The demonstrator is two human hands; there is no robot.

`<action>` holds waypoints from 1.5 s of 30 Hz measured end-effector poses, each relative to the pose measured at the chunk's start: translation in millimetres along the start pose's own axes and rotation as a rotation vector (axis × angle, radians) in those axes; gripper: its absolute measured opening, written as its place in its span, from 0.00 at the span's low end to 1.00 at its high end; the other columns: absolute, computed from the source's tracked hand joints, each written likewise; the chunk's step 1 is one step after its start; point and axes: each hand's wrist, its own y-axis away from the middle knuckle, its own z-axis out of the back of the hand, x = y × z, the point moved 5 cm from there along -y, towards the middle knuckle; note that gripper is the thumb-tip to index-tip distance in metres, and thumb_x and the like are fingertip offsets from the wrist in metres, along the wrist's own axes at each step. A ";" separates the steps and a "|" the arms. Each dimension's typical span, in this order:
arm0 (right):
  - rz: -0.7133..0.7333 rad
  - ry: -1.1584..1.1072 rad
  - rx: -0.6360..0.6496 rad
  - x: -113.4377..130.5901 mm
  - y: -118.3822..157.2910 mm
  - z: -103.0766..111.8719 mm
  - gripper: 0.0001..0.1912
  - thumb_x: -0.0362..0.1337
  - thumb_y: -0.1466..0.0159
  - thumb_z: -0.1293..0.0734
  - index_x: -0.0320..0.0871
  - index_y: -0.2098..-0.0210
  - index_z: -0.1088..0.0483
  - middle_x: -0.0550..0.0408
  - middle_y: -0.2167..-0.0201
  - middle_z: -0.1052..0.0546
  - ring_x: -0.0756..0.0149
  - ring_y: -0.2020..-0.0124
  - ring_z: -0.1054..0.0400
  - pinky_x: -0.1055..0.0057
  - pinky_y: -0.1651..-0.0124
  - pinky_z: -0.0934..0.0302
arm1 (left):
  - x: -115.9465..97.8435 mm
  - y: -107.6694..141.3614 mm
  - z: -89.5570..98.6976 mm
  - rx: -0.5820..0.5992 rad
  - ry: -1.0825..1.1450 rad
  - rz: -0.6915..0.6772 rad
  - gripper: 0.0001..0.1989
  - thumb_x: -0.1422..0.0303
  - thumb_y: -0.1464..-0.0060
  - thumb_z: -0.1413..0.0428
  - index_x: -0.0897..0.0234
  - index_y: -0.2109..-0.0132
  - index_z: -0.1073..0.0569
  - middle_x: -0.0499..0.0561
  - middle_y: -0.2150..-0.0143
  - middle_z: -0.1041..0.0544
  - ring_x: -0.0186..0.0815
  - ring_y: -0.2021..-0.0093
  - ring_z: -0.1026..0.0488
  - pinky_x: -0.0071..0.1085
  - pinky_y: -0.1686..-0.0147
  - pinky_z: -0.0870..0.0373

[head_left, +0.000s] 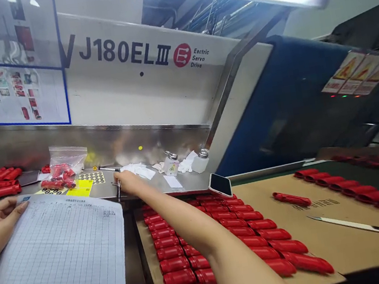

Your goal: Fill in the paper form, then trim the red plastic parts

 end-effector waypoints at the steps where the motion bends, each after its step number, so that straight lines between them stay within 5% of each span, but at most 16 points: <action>1: -0.007 0.001 0.005 -1.8 -6.0 -1.2 0.08 0.39 0.31 0.29 0.39 0.58 0.26 0.53 0.61 0.24 0.63 0.59 0.28 0.61 0.51 0.32 | -12.3 -6.8 -4.7 0.014 -0.012 -0.033 0.31 0.45 0.63 0.39 0.66 0.59 0.21 0.46 0.69 0.21 0.34 0.67 0.29 0.24 0.69 0.35; 5: -0.046 -0.040 -0.108 -17.7 -16.8 36.5 0.09 0.36 0.33 0.28 0.39 0.57 0.28 0.54 0.61 0.24 0.64 0.61 0.29 0.66 0.55 0.33 | -45.8 -42.6 -50.0 0.092 -0.103 -0.130 0.21 0.53 0.48 0.42 0.67 0.56 0.22 0.46 0.68 0.22 0.33 0.65 0.29 0.25 0.67 0.36; 10: -0.027 -0.087 -0.295 -31.0 -20.7 106.4 0.14 0.30 0.38 0.28 0.43 0.54 0.31 0.58 0.62 0.24 0.66 0.62 0.32 0.72 0.61 0.43 | -74.3 -82.8 -155.3 0.147 -0.333 -0.170 0.09 0.66 0.34 0.43 0.68 0.54 0.24 0.53 0.57 0.21 0.38 0.56 0.24 0.39 0.53 0.27; 13: 0.050 -0.093 -0.239 -18.6 -25.0 98.2 0.14 0.28 0.41 0.28 0.44 0.57 0.31 0.60 0.65 0.25 0.68 0.65 0.33 0.74 0.63 0.44 | -81.8 -92.8 -207.8 0.157 -0.491 -0.154 0.12 0.64 0.33 0.43 0.67 0.48 0.24 0.55 0.52 0.22 0.42 0.51 0.23 0.45 0.49 0.26; 17: 0.090 -0.058 -0.105 -3.4 -34.3 47.9 0.11 0.32 0.37 0.26 0.40 0.57 0.29 0.58 0.65 0.26 0.67 0.64 0.32 0.71 0.60 0.38 | -76.5 -94.8 -238.5 0.195 -0.668 -0.187 0.16 0.62 0.32 0.44 0.66 0.44 0.26 0.56 0.52 0.22 0.42 0.52 0.23 0.46 0.51 0.23; 21: 0.047 -0.011 -0.058 -12.0 -42.7 24.4 0.15 0.37 0.33 0.27 0.39 0.50 0.30 0.53 0.57 0.25 0.63 0.58 0.30 0.64 0.53 0.33 | -70.0 -95.6 -243.8 0.237 -0.771 -0.324 0.17 0.62 0.31 0.44 0.66 0.42 0.27 0.56 0.51 0.22 0.42 0.53 0.22 0.46 0.51 0.23; 28: -0.206 0.113 -0.012 -45.6 -41.6 36.1 0.17 0.37 0.29 0.30 0.40 0.43 0.30 0.49 0.51 0.24 0.58 0.51 0.27 0.55 0.46 0.31 | -103.0 -75.5 -246.7 0.196 -0.699 -0.697 0.21 0.68 0.32 0.45 0.67 0.35 0.32 0.63 0.35 0.31 0.51 0.37 0.32 0.55 0.38 0.34; 32: -0.389 0.106 -0.052 -51.8 -43.3 34.2 0.18 0.40 0.30 0.30 0.38 0.44 0.30 0.46 0.49 0.24 0.55 0.48 0.27 0.51 0.43 0.32 | -116.1 -4.3 -230.9 0.240 -0.565 -0.909 0.18 0.77 0.36 0.51 0.72 0.42 0.27 0.68 0.43 0.26 0.52 0.42 0.29 0.53 0.42 0.33; 35: -0.396 -0.011 -0.048 -43.6 -47.6 29.5 0.18 0.42 0.33 0.27 0.37 0.49 0.29 0.44 0.50 0.24 0.54 0.48 0.27 0.52 0.44 0.33 | -107.2 77.7 -211.8 0.374 -0.428 -1.108 0.14 0.74 0.38 0.50 0.65 0.49 0.24 0.59 0.56 0.20 0.45 0.56 0.23 0.41 0.56 0.26; 37: -0.335 -0.152 -0.020 -28.8 -43.9 25.3 0.19 0.44 0.35 0.25 0.38 0.54 0.30 0.45 0.55 0.22 0.56 0.52 0.26 0.58 0.49 0.31 | -95.6 115.5 -191.6 0.391 -0.346 -1.180 0.12 0.71 0.36 0.49 0.63 0.50 0.24 0.58 0.55 0.20 0.42 0.56 0.23 0.38 0.57 0.25; 40: -0.164 -0.451 0.097 9.8 -16.7 13.9 0.18 0.47 0.33 0.26 0.42 0.58 0.36 0.54 0.67 0.22 0.65 0.67 0.26 0.70 0.64 0.32 | -75.3 112.0 -138.6 0.083 -0.100 -0.932 0.22 0.67 0.33 0.47 0.63 0.34 0.31 0.63 0.43 0.23 0.47 0.45 0.25 0.42 0.44 0.28; 41: -0.107 -0.554 0.155 24.7 -1.6 8.7 0.19 0.49 0.32 0.28 0.44 0.58 0.38 0.58 0.71 0.24 0.68 0.72 0.28 0.73 0.69 0.34 | -66.0 102.3 -124.2 0.085 -0.006 -0.791 0.24 0.65 0.32 0.47 0.59 0.32 0.32 0.62 0.44 0.22 0.46 0.47 0.23 0.42 0.46 0.27; 42: -0.059 -0.643 0.213 39.0 15.4 3.4 0.20 0.53 0.31 0.30 0.45 0.58 0.39 0.61 0.74 0.25 0.70 0.76 0.30 0.74 0.72 0.35 | -56.9 93.4 -115.3 0.186 0.100 -0.651 0.24 0.62 0.31 0.47 0.55 0.30 0.32 0.59 0.48 0.20 0.44 0.52 0.22 0.40 0.49 0.26; 45: 0.020 -0.906 0.364 71.0 65.7 -11.4 0.34 0.69 0.40 0.31 0.46 0.60 0.42 0.65 0.80 0.29 0.71 0.81 0.35 0.76 0.79 0.40 | -43.2 95.3 -111.2 0.773 0.492 -0.353 0.22 0.58 0.29 0.50 0.49 0.32 0.29 0.54 0.56 0.19 0.37 0.66 0.21 0.36 0.59 0.24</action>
